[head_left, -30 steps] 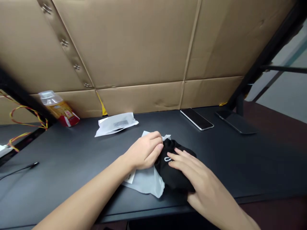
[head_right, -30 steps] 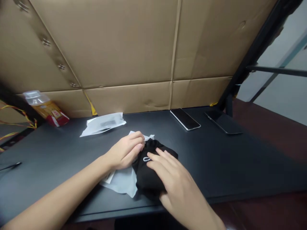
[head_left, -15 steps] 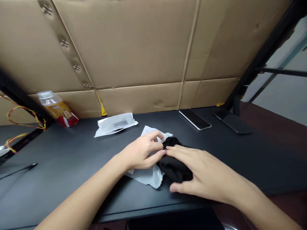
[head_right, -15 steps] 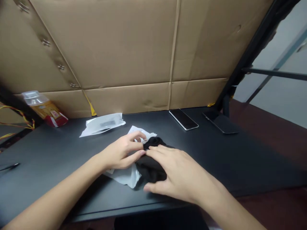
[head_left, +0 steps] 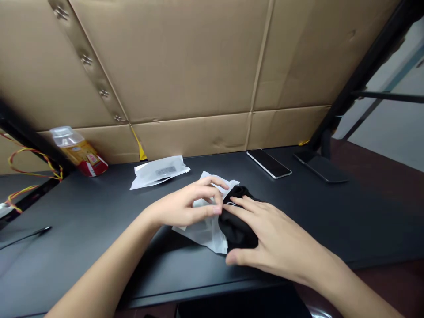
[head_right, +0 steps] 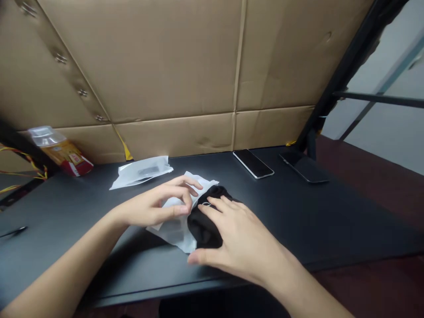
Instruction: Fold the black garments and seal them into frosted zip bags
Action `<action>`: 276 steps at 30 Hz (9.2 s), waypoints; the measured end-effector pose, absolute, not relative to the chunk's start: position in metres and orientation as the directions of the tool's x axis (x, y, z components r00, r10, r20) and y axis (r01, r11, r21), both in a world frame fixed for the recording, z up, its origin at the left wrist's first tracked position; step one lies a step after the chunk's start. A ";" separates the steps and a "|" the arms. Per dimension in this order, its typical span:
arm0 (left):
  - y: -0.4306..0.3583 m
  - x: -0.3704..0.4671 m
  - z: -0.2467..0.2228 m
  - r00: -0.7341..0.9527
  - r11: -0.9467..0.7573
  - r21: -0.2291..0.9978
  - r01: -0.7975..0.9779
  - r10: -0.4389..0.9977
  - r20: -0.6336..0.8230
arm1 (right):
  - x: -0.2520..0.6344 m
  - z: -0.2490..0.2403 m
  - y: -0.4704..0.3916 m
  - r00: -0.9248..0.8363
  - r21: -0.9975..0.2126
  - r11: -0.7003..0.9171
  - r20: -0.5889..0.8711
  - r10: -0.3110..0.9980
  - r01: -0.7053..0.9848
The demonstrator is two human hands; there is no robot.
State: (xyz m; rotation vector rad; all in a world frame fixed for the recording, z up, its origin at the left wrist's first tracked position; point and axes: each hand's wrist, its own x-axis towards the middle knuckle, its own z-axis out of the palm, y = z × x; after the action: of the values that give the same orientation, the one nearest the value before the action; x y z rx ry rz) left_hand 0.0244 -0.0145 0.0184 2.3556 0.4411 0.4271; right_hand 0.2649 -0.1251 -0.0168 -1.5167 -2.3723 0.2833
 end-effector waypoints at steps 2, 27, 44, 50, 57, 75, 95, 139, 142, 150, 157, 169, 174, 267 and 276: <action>-0.014 0.027 0.013 0.817 -0.707 0.626 0.329 0.546 0.187 | 0.268 -0.019 -0.125 -0.391 -0.335 0.414 0.137 0.910 0.846; -0.005 0.032 -0.024 0.798 -0.726 0.474 0.498 0.597 0.076 | 0.263 -0.018 -0.094 -0.510 -0.211 0.554 0.231 0.829 0.805; -0.013 0.029 -0.051 0.671 -0.595 0.604 0.531 0.730 0.130 | 0.270 -0.024 -0.041 -0.700 -0.556 0.681 0.228 0.676 0.477; -0.030 0.035 -0.037 0.659 -0.624 0.540 0.564 0.735 0.160 | 0.285 -0.031 -0.040 -0.793 -0.496 0.798 0.303 0.529 0.343; -0.010 0.028 -0.043 0.672 -0.705 0.377 0.601 0.701 0.239 | 0.261 -0.036 -0.053 -0.567 -0.554 0.656 0.356 0.743 0.512; -0.022 0.036 -0.045 0.550 -0.525 0.564 0.638 0.823 0.144 | 0.254 -0.039 -0.055 -0.582 -0.445 0.686 0.365 0.726 0.576; 0.003 0.011 -0.023 0.863 -0.811 0.404 0.423 0.496 0.093 | 0.264 -0.044 -0.043 -0.790 -0.342 0.896 0.446 0.421 0.285; -0.004 0.032 -0.034 0.693 -0.809 0.255 0.530 0.586 0.420 | 0.297 -0.039 -0.018 -0.562 -0.186 0.702 0.475 0.677 0.688; -0.010 0.037 -0.030 0.643 -0.810 0.277 0.517 0.581 0.499 | 0.294 -0.034 -0.023 -0.510 -0.194 0.689 0.540 0.670 0.699; 0.000 0.035 -0.033 0.496 -0.602 0.381 0.702 0.796 0.346 | 0.304 -0.038 -0.013 -0.462 -0.478 0.622 0.417 0.782 0.621; 0.002 0.038 -0.035 0.417 -0.630 0.409 0.660 0.760 0.498 | 0.304 -0.035 -0.012 -0.430 -0.498 0.611 0.438 0.789 0.615; 0.014 0.033 -0.040 0.496 -0.747 0.277 0.605 0.625 0.603 | 0.301 -0.038 -0.012 -0.336 -0.529 0.561 0.464 0.819 0.637; 0.013 0.034 -0.033 0.492 -0.810 0.070 0.583 0.420 0.763 | 0.298 -0.037 -0.016 -0.349 -0.498 0.620 0.534 0.770 0.607; 0.035 -0.029 0.005 0.490 -0.454 -0.254 0.854 0.539 0.685 | 0.408 -0.054 0.053 0.365 -0.310 -0.301 0.175 0.914 0.902; 0.067 -0.051 -0.009 0.463 -0.441 -0.157 0.884 0.776 0.429 | 0.417 -0.053 0.058 0.411 -0.397 -0.341 0.104 0.906 0.852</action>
State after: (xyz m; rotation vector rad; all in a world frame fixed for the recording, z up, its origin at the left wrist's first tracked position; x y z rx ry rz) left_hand -0.0509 0.0672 -0.0086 2.9812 1.7703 0.5299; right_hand 0.4174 0.0582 -0.0530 -2.2819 -1.5065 0.1887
